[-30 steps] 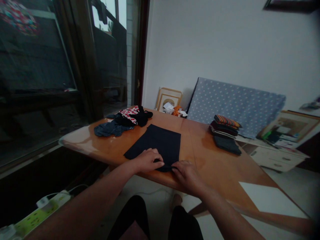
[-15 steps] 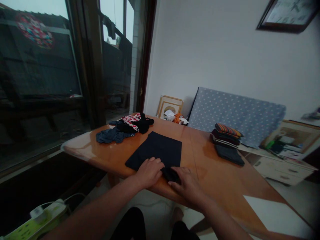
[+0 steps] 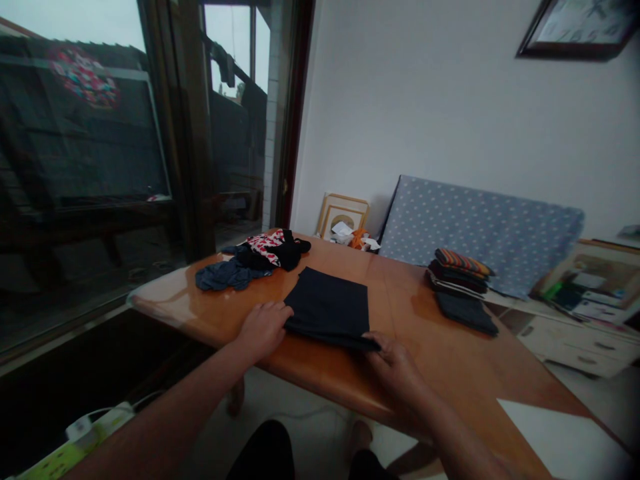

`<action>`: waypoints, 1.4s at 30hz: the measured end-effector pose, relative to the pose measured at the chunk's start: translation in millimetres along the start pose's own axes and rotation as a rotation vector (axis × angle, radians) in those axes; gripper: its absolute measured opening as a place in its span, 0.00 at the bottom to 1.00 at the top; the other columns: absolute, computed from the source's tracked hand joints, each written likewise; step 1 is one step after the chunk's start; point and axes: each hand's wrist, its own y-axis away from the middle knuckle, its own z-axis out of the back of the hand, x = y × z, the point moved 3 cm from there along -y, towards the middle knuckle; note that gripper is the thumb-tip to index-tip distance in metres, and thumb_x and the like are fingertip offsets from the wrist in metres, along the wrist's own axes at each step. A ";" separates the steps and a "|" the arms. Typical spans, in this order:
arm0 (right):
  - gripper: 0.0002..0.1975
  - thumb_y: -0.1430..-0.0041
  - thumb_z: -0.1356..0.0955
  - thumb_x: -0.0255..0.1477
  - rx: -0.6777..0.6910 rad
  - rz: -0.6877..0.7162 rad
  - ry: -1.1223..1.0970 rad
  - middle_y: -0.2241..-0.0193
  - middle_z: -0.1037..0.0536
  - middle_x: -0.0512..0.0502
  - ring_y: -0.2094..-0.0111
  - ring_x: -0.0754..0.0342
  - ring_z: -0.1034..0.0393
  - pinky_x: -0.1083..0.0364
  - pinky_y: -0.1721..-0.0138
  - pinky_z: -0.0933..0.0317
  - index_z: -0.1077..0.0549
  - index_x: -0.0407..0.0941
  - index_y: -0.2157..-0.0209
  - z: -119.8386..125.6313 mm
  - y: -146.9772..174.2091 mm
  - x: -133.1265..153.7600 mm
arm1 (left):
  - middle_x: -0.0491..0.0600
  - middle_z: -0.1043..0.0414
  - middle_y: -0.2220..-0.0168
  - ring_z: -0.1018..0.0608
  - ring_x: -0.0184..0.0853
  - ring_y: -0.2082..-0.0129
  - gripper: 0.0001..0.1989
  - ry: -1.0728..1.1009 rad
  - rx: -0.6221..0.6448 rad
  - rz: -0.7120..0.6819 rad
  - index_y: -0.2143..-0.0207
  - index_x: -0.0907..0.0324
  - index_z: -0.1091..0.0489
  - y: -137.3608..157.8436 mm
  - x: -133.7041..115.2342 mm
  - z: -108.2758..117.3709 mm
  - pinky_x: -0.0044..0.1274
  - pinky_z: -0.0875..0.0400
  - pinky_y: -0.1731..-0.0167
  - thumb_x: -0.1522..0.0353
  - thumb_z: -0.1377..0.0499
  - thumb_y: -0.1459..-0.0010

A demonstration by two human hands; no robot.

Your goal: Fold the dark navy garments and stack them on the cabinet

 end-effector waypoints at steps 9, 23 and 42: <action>0.14 0.36 0.37 0.33 0.197 -0.054 -0.165 0.56 0.20 0.47 0.54 0.49 0.27 0.51 0.50 0.36 0.24 0.48 0.53 19.2 18.1 15.9 | 0.48 0.22 0.57 0.23 0.40 0.55 0.19 0.250 0.243 -0.117 0.57 0.53 0.25 5.3 12.0 20.2 0.28 0.34 0.53 0.75 0.46 0.50; 0.17 0.46 0.30 0.40 0.114 -0.283 -0.497 0.64 0.21 0.47 0.64 0.51 0.29 0.54 0.62 0.36 0.26 0.45 0.59 31.4 -58.0 -22.8 | 0.48 0.22 0.61 0.23 0.40 0.58 0.14 0.857 0.198 0.076 0.60 0.59 0.26 -68.0 35.7 16.1 0.28 0.30 0.58 0.61 0.39 0.46; 0.11 0.44 0.33 0.36 -0.137 -0.432 -0.314 0.78 0.27 0.49 0.76 0.55 0.34 0.57 0.74 0.42 0.31 0.44 0.75 13.4 -170.6 -129.0 | 0.50 0.23 0.70 0.21 0.39 0.67 0.07 0.718 0.136 0.450 0.72 0.60 0.29 -204.0 69.3 -86.4 0.26 0.31 0.67 0.65 0.40 0.46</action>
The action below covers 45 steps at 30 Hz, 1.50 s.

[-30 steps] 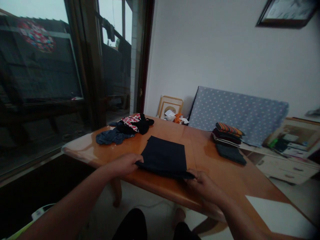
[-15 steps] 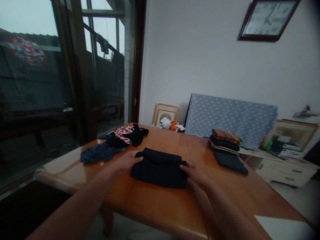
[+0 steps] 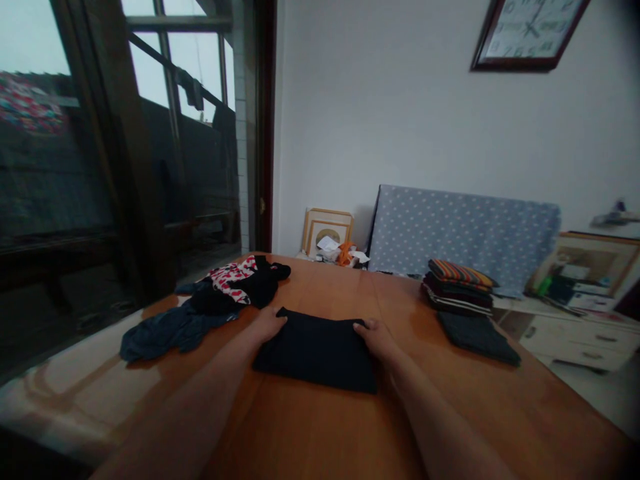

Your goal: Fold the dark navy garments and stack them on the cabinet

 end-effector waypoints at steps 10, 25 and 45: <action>0.08 0.46 0.34 0.36 -0.093 -0.016 -0.020 0.79 0.30 0.51 0.77 0.55 0.35 0.58 0.77 0.44 0.34 0.47 0.74 -1.3 -8.1 -25.9 | 0.51 0.22 0.64 0.21 0.43 0.63 0.10 -0.301 -0.097 -0.010 0.65 0.54 0.26 4.5 -4.5 2.7 0.29 0.33 0.66 0.60 0.44 0.42; 0.11 0.40 0.36 0.37 -0.296 0.053 0.475 0.72 0.23 0.42 0.69 0.49 0.29 0.53 0.68 0.41 0.27 0.46 0.69 6.2 -10.6 -26.9 | 0.57 0.26 0.50 0.25 0.49 0.50 0.23 -0.517 -0.281 -0.053 0.49 0.55 0.32 15.9 -17.5 0.7 0.38 0.36 0.51 0.51 0.49 0.37; 0.36 0.31 0.48 0.50 0.159 0.091 0.876 0.29 0.54 0.39 0.28 0.42 0.68 0.36 0.33 0.70 0.49 0.43 0.30 -34.9 22.0 -2.9 | 0.56 0.48 0.30 0.49 0.46 0.29 0.34 -0.591 0.118 -0.432 0.34 0.56 0.40 30.6 -29.2 -57.2 0.43 0.60 0.34 0.48 0.59 0.33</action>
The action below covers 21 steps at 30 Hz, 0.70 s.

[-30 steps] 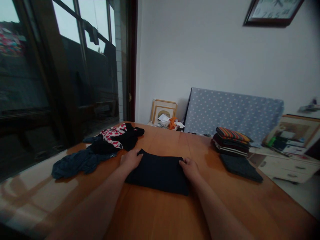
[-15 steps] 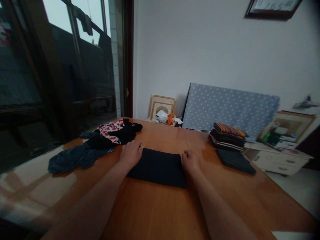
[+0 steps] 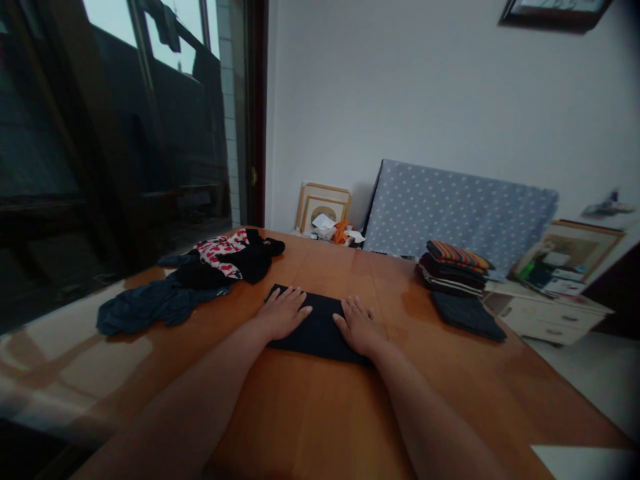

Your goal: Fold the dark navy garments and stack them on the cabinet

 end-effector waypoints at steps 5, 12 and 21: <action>0.39 0.33 0.50 0.53 0.034 -0.056 0.018 0.28 0.57 0.42 0.28 0.40 0.70 0.34 0.34 0.72 0.54 0.46 0.29 1.0 1.0 -6.5 | 0.57 0.52 0.29 0.51 0.48 0.29 0.41 -0.004 0.023 -0.009 0.32 0.57 0.44 -2.8 3.1 -4.5 0.44 0.62 0.34 0.42 0.60 0.37; 0.39 0.33 0.51 0.55 0.064 -0.124 0.063 0.28 0.58 0.42 0.28 0.41 0.67 0.33 0.34 0.71 0.56 0.48 0.28 10.8 4.5 -3.5 | 0.57 0.53 0.29 0.51 0.50 0.29 0.48 -0.045 0.037 0.026 0.31 0.58 0.45 -8.8 3.6 -7.1 0.46 0.62 0.34 0.36 0.60 0.42; 0.30 0.30 0.45 0.43 -0.102 -0.286 0.080 0.34 0.39 0.35 0.34 0.40 0.47 0.43 0.35 0.55 0.38 0.41 0.35 27.3 30.7 -38.0 | 0.57 0.50 0.30 0.50 0.51 0.30 0.47 0.001 -0.001 0.007 0.32 0.57 0.43 -8.8 7.4 -10.0 0.46 0.63 0.35 0.36 0.58 0.43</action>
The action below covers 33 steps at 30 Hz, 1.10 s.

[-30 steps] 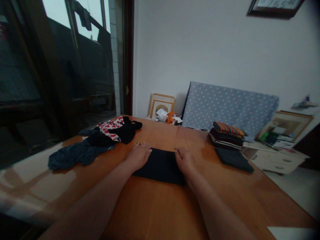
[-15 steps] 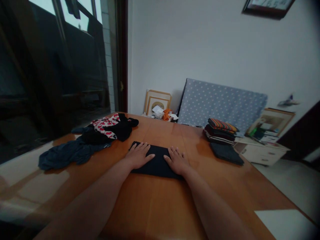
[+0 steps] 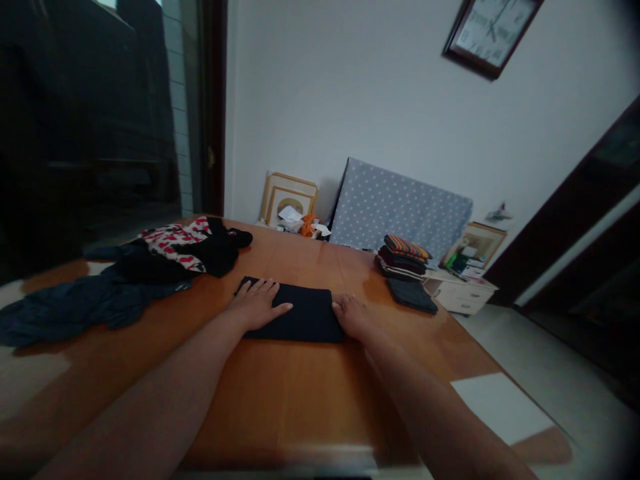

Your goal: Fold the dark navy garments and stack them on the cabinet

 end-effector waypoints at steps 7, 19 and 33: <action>0.24 0.30 0.43 0.40 -0.085 0.053 -0.158 0.47 0.24 0.35 0.45 0.47 0.30 0.54 0.46 0.41 0.26 0.41 0.46 0.6 28.8 -0.1 | 0.58 0.48 0.30 0.49 0.53 0.30 0.47 0.037 -0.043 -0.010 0.33 0.56 0.40 -1.6 3.3 -4.6 0.47 0.64 0.35 0.36 0.57 0.43; 0.23 0.37 0.36 0.35 -0.142 0.041 -0.314 0.47 0.23 0.38 0.46 0.46 0.29 0.52 0.45 0.38 0.27 0.41 0.44 -0.2 -16.5 5.9 | 0.57 0.45 0.31 0.44 0.50 0.31 0.40 0.120 -0.114 -0.033 0.33 0.57 0.41 5.4 3.3 5.4 0.45 0.55 0.35 0.42 0.55 0.38; 0.25 0.54 0.28 0.26 0.239 0.133 -0.316 0.57 0.20 0.40 0.57 0.48 0.25 0.56 0.58 0.36 0.24 0.40 0.51 3.6 -85.5 36.9 | 0.53 0.25 0.55 0.23 0.40 0.55 0.17 0.255 -0.623 0.373 0.53 0.56 0.28 20.7 60.7 56.1 0.28 0.31 0.57 0.57 0.49 0.35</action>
